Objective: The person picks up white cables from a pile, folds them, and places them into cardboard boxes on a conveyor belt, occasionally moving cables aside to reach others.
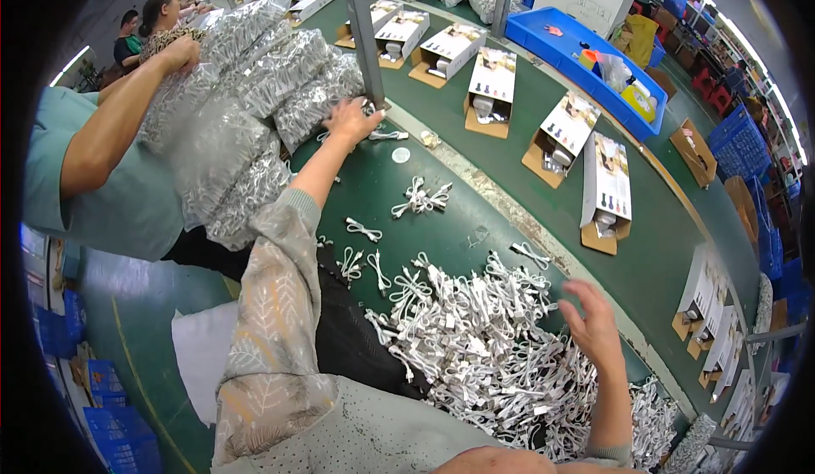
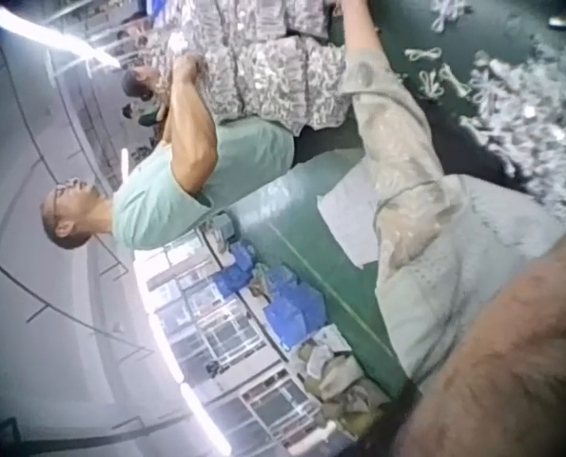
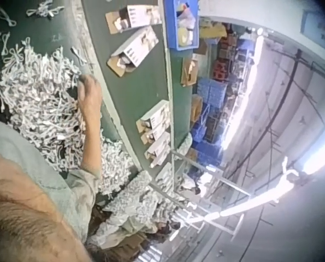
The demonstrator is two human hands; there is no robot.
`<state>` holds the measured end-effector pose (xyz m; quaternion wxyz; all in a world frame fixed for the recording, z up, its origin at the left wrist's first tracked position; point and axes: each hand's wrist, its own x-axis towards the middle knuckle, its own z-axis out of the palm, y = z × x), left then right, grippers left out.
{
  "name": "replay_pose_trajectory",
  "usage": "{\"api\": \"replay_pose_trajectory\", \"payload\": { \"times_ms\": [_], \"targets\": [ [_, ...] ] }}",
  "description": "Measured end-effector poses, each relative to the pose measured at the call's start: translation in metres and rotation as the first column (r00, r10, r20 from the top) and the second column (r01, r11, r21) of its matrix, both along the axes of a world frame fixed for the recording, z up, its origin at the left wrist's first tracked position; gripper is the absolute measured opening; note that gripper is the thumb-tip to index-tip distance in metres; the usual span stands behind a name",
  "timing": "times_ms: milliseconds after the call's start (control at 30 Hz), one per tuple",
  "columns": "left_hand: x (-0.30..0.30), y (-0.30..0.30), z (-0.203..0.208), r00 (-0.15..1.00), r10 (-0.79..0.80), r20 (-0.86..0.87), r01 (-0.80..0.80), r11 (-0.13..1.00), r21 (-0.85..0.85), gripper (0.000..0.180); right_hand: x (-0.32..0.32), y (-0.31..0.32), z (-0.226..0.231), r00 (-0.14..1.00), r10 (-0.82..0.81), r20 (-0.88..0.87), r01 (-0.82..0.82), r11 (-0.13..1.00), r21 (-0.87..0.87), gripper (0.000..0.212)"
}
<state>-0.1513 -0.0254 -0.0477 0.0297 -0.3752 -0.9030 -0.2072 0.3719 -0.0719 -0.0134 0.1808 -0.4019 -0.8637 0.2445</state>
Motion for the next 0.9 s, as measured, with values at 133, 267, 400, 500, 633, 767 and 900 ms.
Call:
{"api": "replay_pose_trajectory", "payload": {
  "times_ms": [133, 267, 400, 500, 633, 767, 900],
  "targets": [
    [0.000, -0.005, -0.024, 0.998, -0.062, 0.027, 0.064, 0.997, -0.048, 0.053, -0.051, 0.031, -0.033, 0.999, -0.048, 0.022, 0.047, 0.997, 0.068, 0.039],
    [0.051, -0.024, -0.030, 0.930, -0.367, 0.023, 0.368, 0.929, -0.048, 0.043, -0.073, 0.023, -0.052, 0.986, 0.156, 0.064, -0.165, 0.968, 0.187, 0.023],
    [0.115, -0.070, -0.033, 0.740, -0.667, 0.091, 0.673, 0.736, -0.073, 0.038, -0.075, 0.004, -0.041, 0.974, 0.209, 0.083, -0.209, 0.978, -0.020, 0.021],
    [0.159, -0.096, -0.032, 0.453, -0.869, 0.197, 0.873, 0.478, 0.099, 0.039, -0.064, -0.004, -0.022, 0.960, 0.246, 0.133, -0.245, 0.969, -0.026, 0.020],
    [0.180, -0.111, -0.010, 0.316, -0.939, 0.136, 0.938, 0.331, 0.108, 0.046, -0.071, -0.015, -0.009, 0.952, 0.204, 0.228, -0.198, 0.979, -0.049, 0.017],
    [0.185, -0.103, 0.017, 0.436, -0.867, 0.240, 0.864, 0.478, 0.156, 0.038, -0.054, -0.014, 0.005, 0.989, -0.011, -0.146, -0.034, 0.953, -0.302, 0.015],
    [0.186, -0.082, 0.012, 0.399, -0.914, 0.065, 0.888, 0.404, 0.220, 0.032, -0.010, 0.034, -0.007, 0.825, -0.545, -0.147, 0.487, 0.819, -0.303, 0.021]
  ]
}}
